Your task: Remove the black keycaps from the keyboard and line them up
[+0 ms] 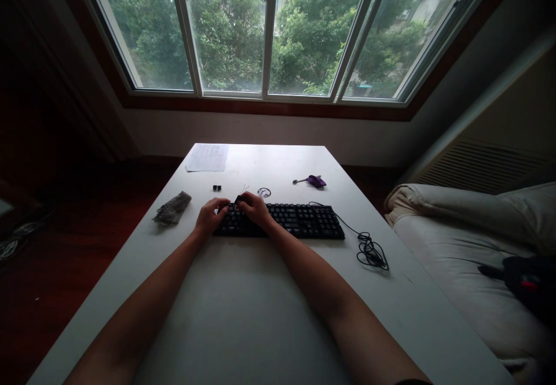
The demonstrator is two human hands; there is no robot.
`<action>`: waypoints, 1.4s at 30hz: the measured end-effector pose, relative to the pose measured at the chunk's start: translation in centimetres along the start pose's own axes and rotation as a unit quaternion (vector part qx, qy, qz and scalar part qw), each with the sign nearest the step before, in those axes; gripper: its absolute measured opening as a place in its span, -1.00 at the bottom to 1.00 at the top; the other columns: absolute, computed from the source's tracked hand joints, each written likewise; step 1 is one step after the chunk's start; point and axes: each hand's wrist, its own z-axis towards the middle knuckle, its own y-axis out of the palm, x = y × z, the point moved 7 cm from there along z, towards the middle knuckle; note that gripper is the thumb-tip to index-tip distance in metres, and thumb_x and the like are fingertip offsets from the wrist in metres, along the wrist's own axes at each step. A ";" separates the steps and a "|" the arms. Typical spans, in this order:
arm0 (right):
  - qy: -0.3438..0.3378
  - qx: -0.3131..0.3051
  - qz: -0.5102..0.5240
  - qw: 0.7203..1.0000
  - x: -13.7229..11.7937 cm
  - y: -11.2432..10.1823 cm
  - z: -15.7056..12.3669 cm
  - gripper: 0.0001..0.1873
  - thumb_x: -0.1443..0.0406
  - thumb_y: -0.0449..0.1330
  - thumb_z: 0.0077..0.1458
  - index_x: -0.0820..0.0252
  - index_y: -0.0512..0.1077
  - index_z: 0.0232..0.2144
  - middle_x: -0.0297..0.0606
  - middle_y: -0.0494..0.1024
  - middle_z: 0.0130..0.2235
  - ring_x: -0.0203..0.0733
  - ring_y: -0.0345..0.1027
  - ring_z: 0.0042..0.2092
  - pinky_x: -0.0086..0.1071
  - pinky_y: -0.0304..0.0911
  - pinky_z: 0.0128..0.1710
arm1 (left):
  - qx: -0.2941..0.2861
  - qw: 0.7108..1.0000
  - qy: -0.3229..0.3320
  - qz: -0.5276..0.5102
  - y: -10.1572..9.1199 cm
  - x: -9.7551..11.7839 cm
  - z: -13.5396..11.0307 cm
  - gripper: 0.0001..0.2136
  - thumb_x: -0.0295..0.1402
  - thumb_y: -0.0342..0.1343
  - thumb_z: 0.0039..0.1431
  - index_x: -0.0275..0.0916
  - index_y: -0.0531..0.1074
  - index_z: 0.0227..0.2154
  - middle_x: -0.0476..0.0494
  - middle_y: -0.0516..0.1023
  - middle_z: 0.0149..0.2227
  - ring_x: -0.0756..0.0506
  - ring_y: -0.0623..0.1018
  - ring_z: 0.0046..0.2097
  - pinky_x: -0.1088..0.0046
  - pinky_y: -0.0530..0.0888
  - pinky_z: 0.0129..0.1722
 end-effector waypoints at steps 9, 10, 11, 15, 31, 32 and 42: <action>0.000 0.002 -0.006 1.000 0.0 0.1 0.0 -0.84 0.19 0.18 0.11 0.14 0.46 -0.30 -0.32 0.61 -0.38 -0.17 0.50 -0.33 -0.34 0.38 -0.27 | 0.000 1.000 -0.007 0.001 -0.1 0.2 0.0 -0.76 -0.27 0.08 0.24 -0.10 0.53 -0.07 -0.13 0.59 -0.12 -0.17 0.56 -0.09 0.18 0.52 -0.03; 0.002 0.002 -0.006 1.000 0.0 0.1 0.0 -0.84 0.19 0.18 0.10 0.14 0.46 -0.30 -0.32 0.61 -0.38 -0.17 0.51 -0.33 -0.33 0.38 -0.27 | 0.001 1.000 -0.008 0.001 -0.1 0.2 0.0 -0.76 -0.27 0.08 0.24 -0.10 0.53 -0.08 -0.13 0.59 -0.12 -0.17 0.56 -0.09 0.18 0.52 -0.04; 0.003 0.001 -0.005 1.000 -0.1 0.1 0.0 -0.83 0.19 0.18 0.10 0.14 0.46 -0.30 -0.31 0.61 -0.38 -0.16 0.51 -0.32 -0.33 0.38 -0.26 | 0.002 1.000 -0.008 0.002 -0.1 0.2 0.0 -0.76 -0.27 0.08 0.24 -0.10 0.53 -0.08 -0.13 0.59 -0.12 -0.17 0.56 -0.08 0.19 0.52 -0.04; 0.003 0.000 -0.005 1.000 0.0 0.1 0.0 -0.83 0.19 0.18 0.11 0.14 0.46 -0.29 -0.31 0.61 -0.37 -0.16 0.51 -0.32 -0.32 0.39 -0.25 | 0.000 1.000 -0.007 0.001 -0.1 0.1 0.0 -0.76 -0.28 0.09 0.24 -0.10 0.54 -0.08 -0.13 0.59 -0.11 -0.16 0.56 -0.09 0.20 0.52 -0.03; -0.002 0.000 -0.007 1.000 -0.2 0.1 -0.1 -0.84 0.19 0.18 0.11 0.14 0.46 -0.30 -0.32 0.61 -0.38 -0.17 0.50 -0.33 -0.34 0.37 -0.26 | 0.007 1.000 -0.005 -0.008 -0.3 0.5 -0.1 -0.77 -0.28 0.11 0.21 -0.10 0.53 -0.09 -0.13 0.60 -0.12 -0.16 0.57 -0.10 0.19 0.52 -0.04; -0.003 0.000 -0.006 1.000 -0.2 0.1 -0.1 -0.84 0.19 0.18 0.12 0.14 0.46 -0.30 -0.32 0.61 -0.38 -0.17 0.50 -0.33 -0.34 0.37 -0.26 | 0.009 1.000 -0.006 -0.010 -0.3 0.5 -0.1 -0.76 -0.28 0.11 0.21 -0.11 0.53 -0.09 -0.12 0.60 -0.12 -0.16 0.57 -0.10 0.20 0.52 -0.04; 0.007 -0.005 0.002 1.000 0.4 -0.1 -0.5 -0.84 0.19 0.17 0.11 0.14 0.46 -0.29 -0.35 0.60 -0.39 -0.20 0.51 -0.35 -0.34 0.38 -0.26 | 0.110 0.990 -0.080 -0.035 -3.8 -2.5 1.9 -0.69 -0.25 0.09 0.20 -0.18 0.52 -0.04 -0.16 0.63 -0.13 -0.14 0.60 -0.14 0.25 0.54 -0.07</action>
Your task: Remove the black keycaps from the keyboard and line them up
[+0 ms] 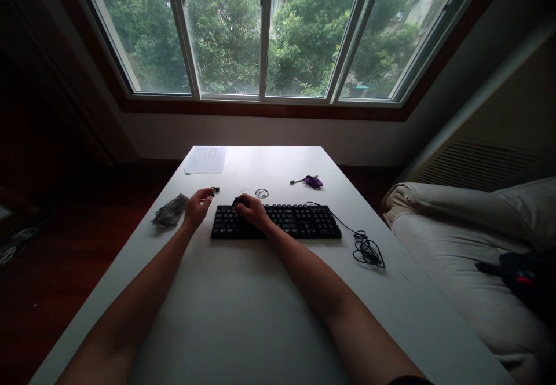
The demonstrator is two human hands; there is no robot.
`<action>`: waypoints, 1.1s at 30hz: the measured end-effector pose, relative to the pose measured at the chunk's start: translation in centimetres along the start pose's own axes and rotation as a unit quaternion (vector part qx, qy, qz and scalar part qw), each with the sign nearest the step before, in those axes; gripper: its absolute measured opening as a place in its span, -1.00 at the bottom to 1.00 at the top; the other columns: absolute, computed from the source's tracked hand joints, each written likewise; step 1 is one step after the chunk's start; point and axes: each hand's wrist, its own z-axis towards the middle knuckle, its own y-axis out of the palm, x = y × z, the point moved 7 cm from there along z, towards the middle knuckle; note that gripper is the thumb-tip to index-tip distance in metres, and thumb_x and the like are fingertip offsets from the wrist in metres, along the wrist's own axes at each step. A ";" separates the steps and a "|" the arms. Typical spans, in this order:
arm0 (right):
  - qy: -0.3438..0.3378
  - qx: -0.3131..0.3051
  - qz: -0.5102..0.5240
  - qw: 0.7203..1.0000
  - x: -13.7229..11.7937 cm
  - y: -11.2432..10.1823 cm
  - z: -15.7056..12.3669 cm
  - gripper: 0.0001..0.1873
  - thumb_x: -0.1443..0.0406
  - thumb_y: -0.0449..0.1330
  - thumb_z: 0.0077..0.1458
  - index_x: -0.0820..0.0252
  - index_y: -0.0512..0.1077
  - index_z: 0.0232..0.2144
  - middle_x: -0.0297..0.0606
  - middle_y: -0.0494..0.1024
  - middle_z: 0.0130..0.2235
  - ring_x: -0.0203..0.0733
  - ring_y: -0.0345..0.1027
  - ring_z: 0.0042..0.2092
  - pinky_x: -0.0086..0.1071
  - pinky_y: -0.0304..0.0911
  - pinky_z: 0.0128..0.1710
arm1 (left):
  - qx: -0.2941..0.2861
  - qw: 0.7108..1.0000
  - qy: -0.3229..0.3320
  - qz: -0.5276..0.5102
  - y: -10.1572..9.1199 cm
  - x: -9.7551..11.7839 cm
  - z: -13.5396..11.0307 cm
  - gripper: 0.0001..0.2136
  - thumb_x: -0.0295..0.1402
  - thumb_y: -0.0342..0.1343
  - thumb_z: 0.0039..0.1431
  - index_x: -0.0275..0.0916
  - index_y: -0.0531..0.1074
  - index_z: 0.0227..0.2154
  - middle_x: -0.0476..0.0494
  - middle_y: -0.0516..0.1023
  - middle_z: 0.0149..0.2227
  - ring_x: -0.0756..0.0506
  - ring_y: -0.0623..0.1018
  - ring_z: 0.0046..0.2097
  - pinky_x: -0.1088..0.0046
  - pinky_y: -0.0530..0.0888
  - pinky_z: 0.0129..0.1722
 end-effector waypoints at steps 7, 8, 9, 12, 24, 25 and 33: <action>-0.005 0.005 -0.018 1.000 -0.3 0.0 0.0 -0.84 0.20 0.17 0.11 0.13 0.47 -0.30 -0.36 0.59 -0.40 -0.21 0.49 -0.35 -0.35 0.38 -0.25 | -0.049 0.997 0.029 0.042 0.8 0.1 1.5 -0.71 -0.32 0.10 0.15 -0.12 0.57 -0.07 -0.11 0.63 -0.11 -0.12 0.60 -0.18 0.25 0.54 -0.09; -0.004 0.006 -0.016 1.000 -0.2 -0.1 0.0 -0.84 0.20 0.17 0.11 0.13 0.47 -0.30 -0.36 0.59 -0.40 -0.21 0.49 -0.35 -0.34 0.38 -0.25 | -0.051 0.997 0.033 0.051 1.1 0.2 1.6 -0.71 -0.32 0.11 0.14 -0.12 0.57 -0.08 -0.11 0.63 -0.13 -0.12 0.59 -0.18 0.25 0.54 -0.09; -0.004 0.008 -0.013 1.000 -0.2 -0.1 0.0 -0.84 0.20 0.17 0.11 0.13 0.47 -0.29 -0.36 0.59 -0.40 -0.21 0.49 -0.35 -0.34 0.38 -0.25 | -0.052 0.996 0.038 0.061 1.4 0.4 1.8 -0.71 -0.33 0.11 0.13 -0.12 0.57 -0.09 -0.10 0.63 -0.14 -0.13 0.59 -0.18 0.25 0.53 -0.09; -0.010 0.010 -0.004 1.000 -0.1 -0.2 0.0 -0.84 0.21 0.18 0.11 0.12 0.48 -0.27 -0.35 0.60 -0.39 -0.19 0.50 -0.34 -0.33 0.39 -0.24 | -0.054 0.991 0.065 0.104 2.2 0.9 2.3 -0.72 -0.36 0.13 0.10 -0.12 0.57 -0.11 -0.10 0.63 -0.19 -0.16 0.56 -0.16 0.22 0.50 -0.07; -0.002 0.011 0.016 1.000 0.9 -0.1 0.1 -0.84 0.20 0.19 0.12 0.11 0.47 -0.25 -0.37 0.60 -0.38 -0.20 0.50 -0.34 -0.32 0.39 -0.23 | -0.060 0.978 0.115 0.165 4.7 0.2 6.2 -0.79 -0.41 0.20 0.04 -0.09 0.59 -0.24 -0.19 0.55 -0.08 -0.32 0.39 0.04 0.00 0.29 0.12; -0.002 0.011 0.014 1.000 0.8 -0.1 0.1 -0.84 0.20 0.18 0.12 0.11 0.47 -0.26 -0.37 0.60 -0.38 -0.20 0.50 -0.34 -0.32 0.39 -0.23 | -0.066 0.977 0.113 0.166 5.1 -0.1 6.3 -0.79 -0.41 0.20 0.03 -0.09 0.60 -0.24 -0.19 0.55 -0.08 -0.32 0.38 0.04 0.00 0.29 0.11; 0.001 0.006 -0.010 1.000 -0.1 -0.5 -0.1 -0.85 0.20 0.18 0.13 0.12 0.47 -0.28 -0.37 0.60 -0.38 -0.22 0.49 -0.33 -0.36 0.37 -0.24 | -0.045 0.975 0.071 0.206 6.4 -3.0 6.9 -0.80 -0.39 0.22 0.00 -0.10 0.61 -0.27 -0.18 0.54 -0.10 -0.30 0.37 0.02 0.06 0.32 0.09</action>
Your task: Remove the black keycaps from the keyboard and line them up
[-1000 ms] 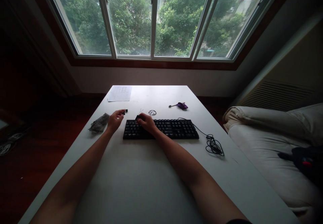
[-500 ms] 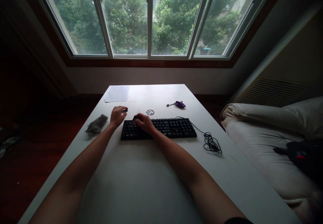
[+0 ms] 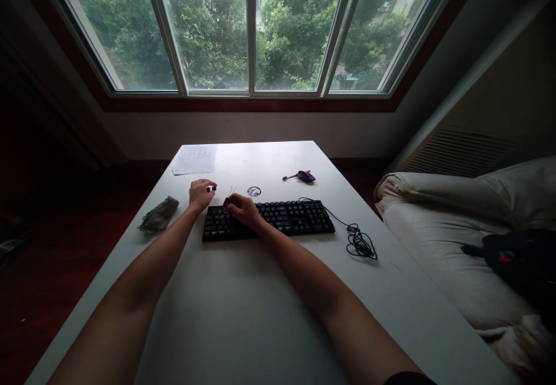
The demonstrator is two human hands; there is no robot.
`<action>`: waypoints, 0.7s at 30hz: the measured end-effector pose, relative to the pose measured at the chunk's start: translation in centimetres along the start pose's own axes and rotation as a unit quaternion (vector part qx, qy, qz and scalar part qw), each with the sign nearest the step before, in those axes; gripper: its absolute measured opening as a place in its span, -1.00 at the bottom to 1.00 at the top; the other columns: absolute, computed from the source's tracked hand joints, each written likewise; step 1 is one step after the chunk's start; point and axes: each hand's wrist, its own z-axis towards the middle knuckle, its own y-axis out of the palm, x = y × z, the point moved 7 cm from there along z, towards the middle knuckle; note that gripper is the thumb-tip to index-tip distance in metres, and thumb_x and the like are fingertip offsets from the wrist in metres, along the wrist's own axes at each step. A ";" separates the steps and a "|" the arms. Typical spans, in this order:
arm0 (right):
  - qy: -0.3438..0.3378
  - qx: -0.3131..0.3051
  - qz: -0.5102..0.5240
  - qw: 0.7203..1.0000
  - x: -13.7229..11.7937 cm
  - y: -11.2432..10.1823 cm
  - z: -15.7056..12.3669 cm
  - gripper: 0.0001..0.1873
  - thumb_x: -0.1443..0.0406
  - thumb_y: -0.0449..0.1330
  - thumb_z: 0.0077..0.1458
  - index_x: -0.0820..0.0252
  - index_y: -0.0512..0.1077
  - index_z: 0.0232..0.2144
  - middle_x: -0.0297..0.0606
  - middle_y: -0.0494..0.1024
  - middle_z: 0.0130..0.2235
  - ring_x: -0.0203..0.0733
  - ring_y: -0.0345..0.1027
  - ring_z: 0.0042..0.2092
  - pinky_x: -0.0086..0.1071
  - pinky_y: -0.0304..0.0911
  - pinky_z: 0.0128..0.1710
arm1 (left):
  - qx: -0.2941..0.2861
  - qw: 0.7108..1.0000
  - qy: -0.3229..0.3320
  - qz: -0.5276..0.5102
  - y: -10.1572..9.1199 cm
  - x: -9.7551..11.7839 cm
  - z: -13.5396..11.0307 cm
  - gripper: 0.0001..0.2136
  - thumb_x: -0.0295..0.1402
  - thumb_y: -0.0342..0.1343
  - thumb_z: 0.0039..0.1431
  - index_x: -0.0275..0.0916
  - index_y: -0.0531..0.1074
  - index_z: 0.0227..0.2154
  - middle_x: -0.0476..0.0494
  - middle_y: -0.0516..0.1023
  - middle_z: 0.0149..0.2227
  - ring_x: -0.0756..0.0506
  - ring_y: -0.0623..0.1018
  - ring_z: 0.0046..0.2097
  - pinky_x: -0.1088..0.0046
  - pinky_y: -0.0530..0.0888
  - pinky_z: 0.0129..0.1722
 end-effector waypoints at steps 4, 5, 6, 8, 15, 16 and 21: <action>0.007 0.000 -0.002 1.000 0.0 0.0 0.0 -0.84 0.19 0.18 0.13 0.15 0.47 -0.30 -0.37 0.59 -0.40 -0.23 0.47 -0.34 -0.38 0.35 -0.24 | -0.025 0.998 -0.041 0.036 0.8 -1.4 0.0 -0.77 -0.38 0.18 0.05 -0.10 0.60 -0.21 -0.16 0.52 -0.06 -0.27 0.36 0.07 0.15 0.30 0.15; 0.008 0.000 -0.001 1.000 0.0 0.0 0.0 -0.84 0.19 0.18 0.13 0.15 0.48 -0.30 -0.37 0.58 -0.40 -0.23 0.47 -0.34 -0.37 0.35 -0.24 | -0.032 0.997 -0.053 0.041 1.0 -1.7 -0.1 -0.76 -0.37 0.18 0.05 -0.10 0.60 -0.20 -0.15 0.52 -0.05 -0.27 0.36 0.08 0.17 0.30 0.16; 0.008 0.001 -0.001 1.000 -0.1 0.0 0.0 -0.84 0.19 0.18 0.13 0.15 0.48 -0.30 -0.37 0.58 -0.40 -0.23 0.47 -0.34 -0.37 0.35 -0.24 | -0.039 0.996 -0.064 0.044 1.2 -2.0 -0.2 -0.76 -0.37 0.18 0.05 -0.10 0.60 -0.19 -0.15 0.52 -0.05 -0.27 0.36 0.08 0.19 0.30 0.16; 0.009 0.003 -0.004 1.000 -0.1 -0.1 0.0 -0.84 0.20 0.19 0.12 0.14 0.48 -0.30 -0.36 0.58 -0.40 -0.21 0.47 -0.33 -0.36 0.35 -0.25 | -0.048 0.994 -0.082 0.043 1.5 -2.6 -0.3 -0.75 -0.36 0.17 0.05 -0.10 0.60 -0.18 -0.15 0.52 -0.06 -0.27 0.36 0.08 0.21 0.30 0.16; 0.012 0.006 -0.011 1.000 -0.4 -0.3 -0.1 -0.85 0.21 0.21 0.10 0.13 0.50 -0.30 -0.37 0.58 -0.41 -0.20 0.46 -0.34 -0.35 0.36 -0.26 | -0.048 0.991 -0.120 0.020 1.8 -3.4 -0.4 -0.72 -0.36 0.18 0.05 -0.08 0.61 -0.15 -0.15 0.53 -0.06 -0.26 0.38 0.07 0.22 0.33 0.13; 0.013 0.007 -0.012 1.000 -0.3 -0.2 -0.1 -0.85 0.21 0.21 0.10 0.13 0.50 -0.29 -0.37 0.58 -0.41 -0.20 0.47 -0.34 -0.35 0.36 -0.26 | -0.051 0.990 -0.128 0.019 1.9 -3.5 -0.4 -0.72 -0.35 0.18 0.05 -0.08 0.60 -0.15 -0.16 0.53 -0.06 -0.27 0.38 0.07 0.21 0.33 0.12; 0.009 0.005 -0.005 1.000 -0.1 0.0 0.0 -0.86 0.22 0.21 0.11 0.13 0.49 -0.29 -0.36 0.60 -0.39 -0.20 0.48 -0.34 -0.34 0.37 -0.25 | -0.064 0.986 -0.149 0.033 2.0 -3.5 -0.3 -0.73 -0.31 0.20 0.06 -0.05 0.60 -0.14 -0.16 0.52 -0.01 -0.29 0.37 0.09 0.17 0.33 0.11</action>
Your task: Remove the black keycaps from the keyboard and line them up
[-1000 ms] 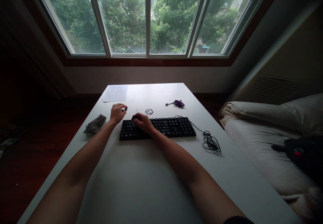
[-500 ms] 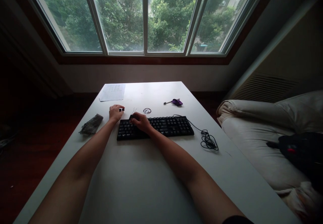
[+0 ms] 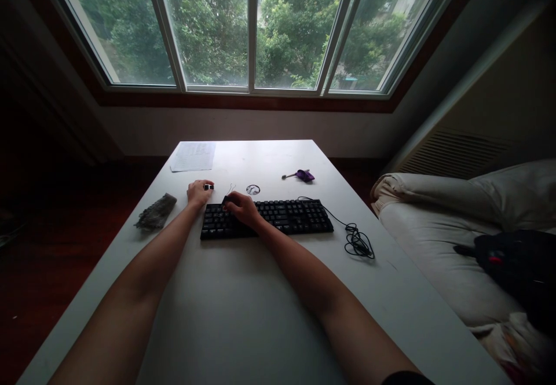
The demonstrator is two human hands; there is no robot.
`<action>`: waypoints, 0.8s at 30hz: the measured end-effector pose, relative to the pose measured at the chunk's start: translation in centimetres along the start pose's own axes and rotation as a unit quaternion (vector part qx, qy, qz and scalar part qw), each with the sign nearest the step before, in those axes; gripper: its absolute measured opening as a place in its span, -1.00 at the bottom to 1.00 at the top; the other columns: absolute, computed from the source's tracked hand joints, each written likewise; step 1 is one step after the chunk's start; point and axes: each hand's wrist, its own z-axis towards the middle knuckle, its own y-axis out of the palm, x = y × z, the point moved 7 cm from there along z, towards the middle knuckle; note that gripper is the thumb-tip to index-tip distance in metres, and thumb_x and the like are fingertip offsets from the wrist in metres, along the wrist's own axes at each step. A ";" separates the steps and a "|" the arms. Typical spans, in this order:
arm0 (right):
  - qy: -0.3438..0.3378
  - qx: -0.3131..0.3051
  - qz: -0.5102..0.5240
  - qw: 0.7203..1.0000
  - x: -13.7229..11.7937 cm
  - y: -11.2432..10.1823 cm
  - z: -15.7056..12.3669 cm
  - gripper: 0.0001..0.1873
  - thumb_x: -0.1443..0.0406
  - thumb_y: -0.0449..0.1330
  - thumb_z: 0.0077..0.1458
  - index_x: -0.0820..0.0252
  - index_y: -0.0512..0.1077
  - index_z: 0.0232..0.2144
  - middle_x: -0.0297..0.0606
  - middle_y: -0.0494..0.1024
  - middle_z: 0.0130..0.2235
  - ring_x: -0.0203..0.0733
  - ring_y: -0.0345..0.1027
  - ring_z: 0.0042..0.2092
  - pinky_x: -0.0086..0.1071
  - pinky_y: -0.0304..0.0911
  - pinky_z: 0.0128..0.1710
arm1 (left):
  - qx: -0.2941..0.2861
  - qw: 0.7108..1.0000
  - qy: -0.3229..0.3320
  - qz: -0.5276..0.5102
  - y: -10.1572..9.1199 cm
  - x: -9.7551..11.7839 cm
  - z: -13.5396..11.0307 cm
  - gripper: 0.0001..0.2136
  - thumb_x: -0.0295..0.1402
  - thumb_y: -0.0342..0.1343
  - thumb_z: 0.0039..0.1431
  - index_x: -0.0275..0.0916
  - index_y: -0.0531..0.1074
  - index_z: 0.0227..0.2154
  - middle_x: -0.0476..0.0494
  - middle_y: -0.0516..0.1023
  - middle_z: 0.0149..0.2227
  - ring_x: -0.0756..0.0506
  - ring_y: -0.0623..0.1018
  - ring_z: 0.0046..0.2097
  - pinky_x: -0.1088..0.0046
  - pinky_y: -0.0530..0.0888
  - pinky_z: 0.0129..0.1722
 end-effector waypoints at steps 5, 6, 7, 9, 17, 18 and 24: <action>-0.002 0.005 -0.005 1.000 0.3 0.1 0.1 -0.85 0.21 0.20 0.12 0.13 0.49 -0.28 -0.36 0.60 -0.39 -0.20 0.48 -0.34 -0.34 0.37 -0.24 | -0.001 1.000 0.003 0.012 0.0 0.1 -0.1 -0.72 -0.32 0.19 0.06 -0.03 0.59 -0.13 -0.15 0.53 0.00 -0.31 0.38 0.11 0.14 0.32 0.11; -0.003 0.005 -0.006 1.000 0.4 0.1 0.1 -0.85 0.21 0.19 0.12 0.13 0.49 -0.28 -0.36 0.60 -0.39 -0.20 0.48 -0.34 -0.35 0.37 -0.24 | 0.000 1.000 0.003 0.012 0.0 0.1 -0.2 -0.72 -0.31 0.19 0.06 -0.03 0.58 -0.13 -0.15 0.53 0.00 -0.30 0.38 0.10 0.15 0.32 0.11; -0.003 0.004 -0.007 1.000 0.4 0.1 0.1 -0.85 0.21 0.19 0.12 0.13 0.49 -0.28 -0.36 0.60 -0.39 -0.21 0.48 -0.33 -0.35 0.37 -0.24 | 0.001 1.000 0.003 0.011 0.0 0.1 -0.2 -0.71 -0.31 0.19 0.06 -0.02 0.58 -0.13 -0.15 0.53 0.00 -0.30 0.38 0.10 0.16 0.33 0.11; -0.002 0.002 -0.009 1.000 0.4 0.1 0.1 -0.84 0.20 0.19 0.13 0.13 0.48 -0.28 -0.36 0.60 -0.39 -0.21 0.48 -0.33 -0.36 0.36 -0.24 | 0.001 1.000 0.003 0.011 0.0 0.0 -0.2 -0.72 -0.29 0.19 0.07 -0.02 0.58 -0.12 -0.14 0.53 0.00 -0.29 0.39 0.09 0.16 0.33 0.10; -0.006 0.002 -0.015 1.000 0.5 0.1 0.1 -0.85 0.21 0.19 0.12 0.14 0.48 -0.29 -0.37 0.59 -0.39 -0.23 0.46 -0.35 -0.38 0.34 -0.25 | 0.005 1.000 -0.011 0.015 0.2 -0.1 0.0 -0.74 -0.25 0.17 0.10 0.02 0.58 -0.13 -0.14 0.53 -0.02 -0.28 0.42 0.05 0.15 0.34 0.06; -0.006 0.002 -0.015 1.000 0.5 0.1 0.1 -0.85 0.21 0.19 0.12 0.14 0.48 -0.29 -0.36 0.59 -0.39 -0.23 0.45 -0.35 -0.38 0.34 -0.26 | 0.004 1.000 -0.014 0.015 0.2 -0.1 0.0 -0.74 -0.24 0.17 0.10 0.02 0.58 -0.13 -0.14 0.53 -0.01 -0.28 0.42 0.04 0.15 0.34 0.06; -0.009 -0.002 -0.003 1.000 0.6 0.2 0.1 -0.84 0.21 0.18 0.13 0.15 0.47 -0.29 -0.36 0.59 -0.39 -0.24 0.46 -0.34 -0.39 0.33 -0.25 | 0.005 1.000 -0.008 0.018 0.0 0.1 -0.2 -0.73 -0.26 0.16 0.11 -0.02 0.58 -0.12 -0.15 0.53 0.00 -0.27 0.41 0.07 0.18 0.33 0.09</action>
